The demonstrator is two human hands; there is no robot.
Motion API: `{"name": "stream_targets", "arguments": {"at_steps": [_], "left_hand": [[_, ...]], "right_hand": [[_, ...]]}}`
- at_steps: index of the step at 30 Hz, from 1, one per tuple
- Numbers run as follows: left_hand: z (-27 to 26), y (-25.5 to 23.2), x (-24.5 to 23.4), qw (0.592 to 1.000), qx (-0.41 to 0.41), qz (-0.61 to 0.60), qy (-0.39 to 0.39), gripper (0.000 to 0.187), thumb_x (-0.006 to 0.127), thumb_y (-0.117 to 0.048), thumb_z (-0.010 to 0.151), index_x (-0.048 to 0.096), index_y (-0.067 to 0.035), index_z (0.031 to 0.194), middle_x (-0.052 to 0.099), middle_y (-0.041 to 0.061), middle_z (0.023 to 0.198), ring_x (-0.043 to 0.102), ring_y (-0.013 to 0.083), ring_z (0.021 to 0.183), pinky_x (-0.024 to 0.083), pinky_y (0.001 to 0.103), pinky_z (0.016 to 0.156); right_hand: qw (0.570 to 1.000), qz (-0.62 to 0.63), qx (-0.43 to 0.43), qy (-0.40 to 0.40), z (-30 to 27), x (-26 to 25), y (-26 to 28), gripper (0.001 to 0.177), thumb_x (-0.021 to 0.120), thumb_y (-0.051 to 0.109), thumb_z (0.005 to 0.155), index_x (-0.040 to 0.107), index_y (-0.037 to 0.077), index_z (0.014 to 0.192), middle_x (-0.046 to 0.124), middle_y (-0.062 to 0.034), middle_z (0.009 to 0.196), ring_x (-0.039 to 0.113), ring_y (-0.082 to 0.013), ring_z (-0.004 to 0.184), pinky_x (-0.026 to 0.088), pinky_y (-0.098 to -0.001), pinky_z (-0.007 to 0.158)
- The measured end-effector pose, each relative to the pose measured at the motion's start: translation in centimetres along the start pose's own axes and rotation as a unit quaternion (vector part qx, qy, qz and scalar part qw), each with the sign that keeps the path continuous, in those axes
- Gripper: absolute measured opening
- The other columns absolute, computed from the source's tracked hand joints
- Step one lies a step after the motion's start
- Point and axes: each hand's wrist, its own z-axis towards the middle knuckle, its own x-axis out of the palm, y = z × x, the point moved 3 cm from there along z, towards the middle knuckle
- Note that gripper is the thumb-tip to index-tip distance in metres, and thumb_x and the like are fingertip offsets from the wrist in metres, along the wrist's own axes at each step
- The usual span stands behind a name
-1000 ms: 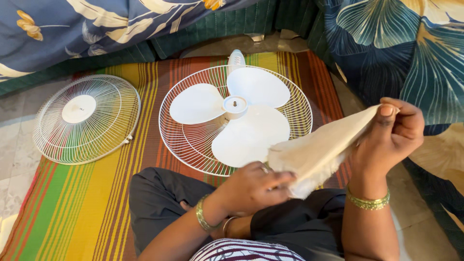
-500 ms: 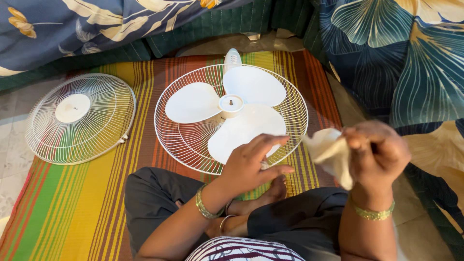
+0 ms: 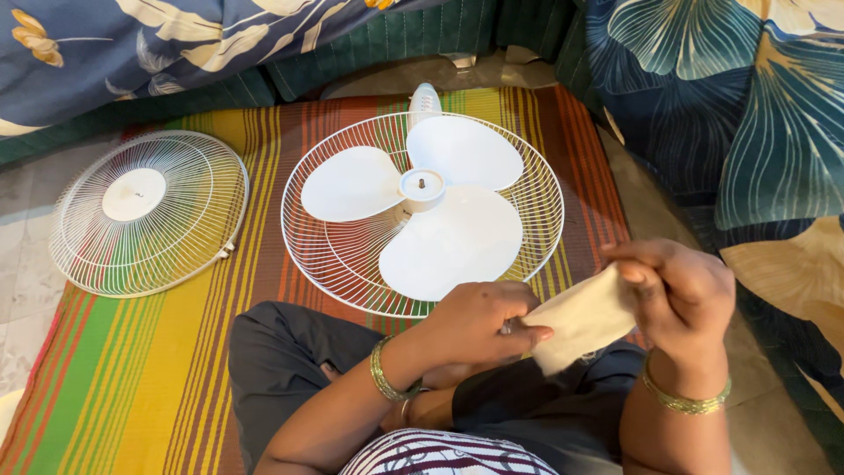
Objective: The person cleans the disassembled parts of a pedestal fan by hand with a cloth, wiping the blades, the center hub, and the rear cage.
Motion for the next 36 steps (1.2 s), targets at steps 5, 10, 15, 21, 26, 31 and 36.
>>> {"name": "stream_targets", "arguments": {"at_steps": [5,10,15,21,26,31,36], "left_hand": [[0.0,-1.4,-0.6,0.988,-0.052,-0.133,0.062,0.051,0.067,-0.054,0.084,0.07,-0.009,0.108,0.072,0.007,0.09,0.071,0.0241,0.078,0.054,0.037,0.068],[0.0,-2.2,0.5,0.957,-0.158,-0.067,0.232,0.063,0.066,-0.064,0.085,0.076,-0.001,0.087,0.074,0.019,0.077,0.073,0.0279,0.071,0.056,0.037,0.072],[-0.4,-2.1,0.0,0.971,-0.104,-0.121,0.176,0.055,0.067,-0.053,0.091,0.073,0.001,0.101,0.073,0.015,0.085,0.073,0.0275,0.079,0.056,0.037,0.075],[-1.8,-2.1,-1.1,0.963,-0.052,-0.251,0.084,0.031,0.065,-0.03,0.099,0.072,-0.007,0.12,0.071,0.009,0.094,0.068,0.0238,0.082,0.055,0.036,0.076],[-2.5,0.1,-1.6,0.952,-0.028,-0.304,0.002,0.023,0.062,-0.021,0.105,0.069,-0.002,0.118,0.072,0.006,0.099,0.071,0.0134,0.084,0.059,0.03,0.076],[-4.0,2.3,-2.9,0.888,-0.104,-0.446,-0.038,0.029,0.058,-0.019,0.107,0.062,0.002,0.126,0.072,0.007,0.094,0.069,0.0106,0.068,0.057,0.025,0.06],[-5.1,3.4,-3.8,0.893,-0.105,-0.424,-0.104,0.031,0.057,-0.021,0.107,0.059,0.002,0.127,0.072,0.007,0.099,0.07,0.0115,0.068,0.058,0.026,0.058]], "right_hand": [[0.989,0.018,0.137,0.051,0.3,1.8,-2.1,0.012,0.066,0.006,0.101,0.074,-0.002,0.102,0.055,-0.0027,0.064,0.044,-0.0077,0.056,0.033,-0.0234,0.052],[0.986,0.047,0.138,0.086,0.8,3.7,-3.3,0.01,0.065,0.007,0.101,0.072,0.0,0.102,0.061,-0.0021,0.074,0.05,-0.0072,0.068,0.042,-0.0239,0.06],[0.978,0.009,0.172,0.114,1.4,5.2,-3.7,0.011,0.068,0.008,0.096,0.073,0.0,0.102,0.068,-0.0083,0.073,0.055,-0.0106,0.064,0.047,-0.0272,0.059],[0.954,0.021,0.157,0.254,1.8,7.9,-1.8,0.021,0.065,0.019,0.095,0.073,0.002,0.105,0.074,-0.0122,0.085,0.069,-0.0149,0.073,0.053,-0.0317,0.066],[0.983,0.067,0.093,0.146,2.3,7.4,-1.7,0.029,0.057,0.023,0.107,0.068,0.0,0.121,0.071,-0.0111,0.108,0.065,-0.0166,0.1,0.05,-0.0332,0.084],[0.956,0.196,0.218,0.025,1.3,6.1,-4.8,0.031,0.051,0.026,0.113,0.068,0.001,0.119,0.062,-0.0017,0.095,0.05,-0.0083,0.082,0.042,-0.0235,0.074],[0.951,0.263,0.133,-0.093,0.1,5.5,-5.2,0.024,0.061,0.021,0.113,0.061,0.001,0.1,0.062,-0.0022,0.086,0.051,-0.007,0.073,0.041,-0.0232,0.069]]}}
